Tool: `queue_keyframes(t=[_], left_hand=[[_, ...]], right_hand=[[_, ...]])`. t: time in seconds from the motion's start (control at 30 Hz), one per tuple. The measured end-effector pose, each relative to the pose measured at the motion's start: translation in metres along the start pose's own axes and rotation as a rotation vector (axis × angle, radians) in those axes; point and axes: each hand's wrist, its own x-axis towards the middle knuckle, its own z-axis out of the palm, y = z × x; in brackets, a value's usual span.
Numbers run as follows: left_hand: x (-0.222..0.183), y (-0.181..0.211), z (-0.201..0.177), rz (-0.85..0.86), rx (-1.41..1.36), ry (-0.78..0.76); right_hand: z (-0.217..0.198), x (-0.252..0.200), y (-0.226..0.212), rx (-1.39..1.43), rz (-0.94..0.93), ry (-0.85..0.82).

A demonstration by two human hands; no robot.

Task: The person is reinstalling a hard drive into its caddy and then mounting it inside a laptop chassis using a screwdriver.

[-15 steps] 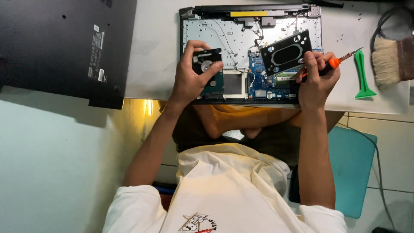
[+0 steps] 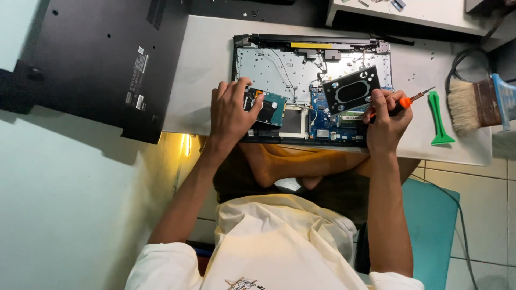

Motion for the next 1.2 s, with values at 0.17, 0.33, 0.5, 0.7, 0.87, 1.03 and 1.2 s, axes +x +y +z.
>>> queue_keyframes(t=[0.17, 0.33, 0.5, 0.7, 0.87, 1.03, 1.2], left_hand=[[0.000, -0.016, 0.000, 0.204, 0.236, 0.080], [0.006, -0.026, -0.034, 0.346, 0.204, -0.284], [0.002, -0.036, -0.028, 0.429, 0.045, -0.346], [-0.004, -0.021, -0.019, 0.555, -0.005, -0.129], [-0.016, -0.008, 0.003, 0.561, -0.125, -0.179], [-0.018, -0.006, 0.008, 0.567, -0.051, -0.178], [-0.020, 0.001, 0.005, 0.615, 0.004, -0.176]], right_hand=[[-0.005, 0.000, 0.005, 0.011, 0.010, 0.015], [-0.006, -0.001, 0.003, 0.073, 0.040, -0.009], [-0.007, -0.004, 0.001, 0.037, 0.065, -0.035], [-0.013, -0.003, 0.002, 0.034, 0.029, -0.037], [-0.008, -0.003, -0.002, 0.009, 0.038, 0.001], [-0.008, -0.004, 0.000, 0.025, 0.031, -0.011], [-0.008, -0.003, 0.001, 0.032, 0.027, -0.018]])
